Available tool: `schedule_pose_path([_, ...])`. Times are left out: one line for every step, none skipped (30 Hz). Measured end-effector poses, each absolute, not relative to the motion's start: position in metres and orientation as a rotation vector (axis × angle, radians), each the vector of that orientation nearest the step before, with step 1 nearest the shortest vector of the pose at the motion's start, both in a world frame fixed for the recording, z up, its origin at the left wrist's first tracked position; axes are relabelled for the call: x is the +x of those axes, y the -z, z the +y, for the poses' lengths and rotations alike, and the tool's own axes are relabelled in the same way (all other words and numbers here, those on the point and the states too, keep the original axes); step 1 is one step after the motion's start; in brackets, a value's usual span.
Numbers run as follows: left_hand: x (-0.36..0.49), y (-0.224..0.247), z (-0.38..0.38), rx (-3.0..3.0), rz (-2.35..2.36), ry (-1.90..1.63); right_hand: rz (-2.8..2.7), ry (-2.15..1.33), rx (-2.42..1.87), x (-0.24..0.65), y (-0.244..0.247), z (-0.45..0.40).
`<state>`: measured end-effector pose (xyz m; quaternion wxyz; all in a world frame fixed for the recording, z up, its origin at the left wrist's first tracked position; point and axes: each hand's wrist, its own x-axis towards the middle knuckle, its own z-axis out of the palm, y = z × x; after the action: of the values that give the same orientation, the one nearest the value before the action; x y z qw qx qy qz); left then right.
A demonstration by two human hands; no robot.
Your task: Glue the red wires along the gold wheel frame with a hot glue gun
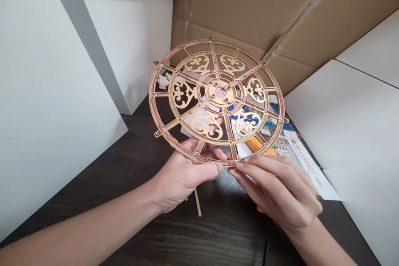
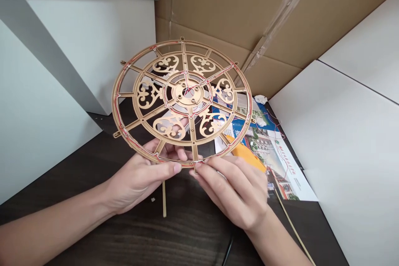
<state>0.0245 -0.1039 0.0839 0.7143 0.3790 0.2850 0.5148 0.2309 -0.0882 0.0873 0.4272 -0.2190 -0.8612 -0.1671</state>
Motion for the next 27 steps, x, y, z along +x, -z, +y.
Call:
schedule_pose_path([0.0250, -0.0841, -0.1040, 0.843, 0.625, -1.144, -2.152, 0.412, -0.549, 0.2305, -0.0873, -0.0874])
schedule_pose_path([0.0254, -0.0840, -0.1041, 0.848, 0.626, -1.148, -2.155, 0.401, -0.551, 0.2301, -0.0874, -0.0866])
schedule_pose_path([0.0258, -0.0838, -0.1041, 0.855, 0.633, -1.151, -2.161, 0.389, -0.553, 0.2298, -0.0877, -0.0857])
schedule_pose_path([0.0260, -0.0834, -0.1040, 0.864, 0.643, -1.153, -2.173, 0.380, -0.555, 0.2295, -0.0881, -0.0849])
schedule_pose_path([0.0261, -0.0830, -0.1038, 0.874, 0.654, -1.157, -2.193, 0.378, -0.558, 0.2295, -0.0886, -0.0842])
schedule_pose_path([0.0261, -0.0825, -0.1036, 0.885, 0.664, -1.157, -2.213, 0.388, -0.564, 0.2296, -0.0891, -0.0837])
schedule_pose_path([0.0260, -0.0821, -0.1034, 0.895, 0.671, -1.158, -2.232, 0.402, -0.576, 0.2298, -0.0895, -0.0832])
schedule_pose_path([0.0258, -0.0819, -0.1032, 0.900, 0.676, -1.159, -2.247, 0.413, -0.585, 0.2301, -0.0897, -0.0830])
schedule_pose_path([0.0257, -0.0818, -0.1032, 0.906, 0.677, -1.157, -2.255, 0.419, -0.593, 0.2303, -0.0897, -0.0829])
schedule_pose_path([0.0256, -0.0819, -0.1032, 0.913, 0.677, -1.155, -2.263, 0.418, -0.601, 0.2306, -0.0894, -0.0829])
schedule_pose_path([0.0256, -0.0821, -0.1032, 0.919, 0.678, -1.151, -2.270, 0.413, -0.612, 0.2307, -0.0890, -0.0829])
schedule_pose_path([0.0257, -0.0823, -0.1033, 0.927, 0.680, -1.147, -2.279, 0.406, -0.622, 0.2306, -0.0885, -0.0831])
schedule_pose_path([0.0257, -0.0827, -0.1033, 0.936, 0.683, -1.143, -2.291, 0.400, -0.633, 0.2304, -0.0880, -0.0832])
schedule_pose_path([0.0257, -0.0830, -0.1032, 0.946, 0.686, -1.135, -2.302, 0.394, -0.642, 0.2301, -0.0877, -0.0833])
schedule_pose_path([0.0256, -0.0833, -0.1031, 0.959, 0.686, -1.130, -2.311, 0.389, -0.654, 0.2298, -0.0875, -0.0833])
schedule_pose_path([0.0254, -0.0835, -0.1028, 0.968, 0.686, -1.127, -2.318, 0.384, -0.660, 0.2296, -0.0874, -0.0834])
schedule_pose_path([0.0251, -0.0837, -0.1025, 0.977, 0.682, -1.128, -2.319, 0.382, -0.665, 0.2295, -0.0876, -0.0834])
schedule_pose_path([0.0248, -0.0838, -0.1023, 0.985, 0.677, -1.130, -2.317, 0.382, -0.663, 0.2296, -0.0879, -0.0834])
schedule_pose_path([0.0245, -0.0837, -0.1020, 0.990, 0.674, -1.131, -2.312, 0.385, -0.660, 0.2298, -0.0884, -0.0835])
schedule_pose_path([0.0243, -0.0835, -0.1019, 0.993, 0.671, -1.132, -2.307, 0.391, -0.656, 0.2302, -0.0888, -0.0838])
schedule_pose_path([0.0242, -0.0831, -0.1019, 0.991, 0.667, -1.134, -2.298, 0.401, -0.649, 0.2307, -0.0893, -0.0841])
schedule_pose_path([0.0242, -0.0825, -0.1020, 0.984, 0.659, -1.136, -2.289, 0.411, -0.638, 0.2313, -0.0896, -0.0845])
schedule_pose_path([0.0243, -0.0818, -0.1022, 0.977, 0.648, -1.137, -2.279, 0.418, -0.628, 0.2318, -0.0898, -0.0850])
schedule_pose_path([0.0245, -0.0810, -0.1024, 0.964, 0.638, -1.140, -2.271, 0.424, -0.618, 0.2324, -0.0899, -0.0855])
schedule_pose_path([0.0247, -0.0801, -0.1026, 0.950, 0.627, -1.142, -2.263, 0.428, -0.612, 0.2328, -0.0897, -0.0860])
schedule_pose_path([0.0249, -0.0793, -0.1028, 0.939, 0.623, -1.141, -2.261, 0.429, -0.607, 0.2332, -0.0894, -0.0865])
schedule_pose_path([0.0251, -0.0786, -0.1029, 0.930, 0.629, -1.138, -2.260, 0.430, -0.606, 0.2334, -0.0890, -0.0868])
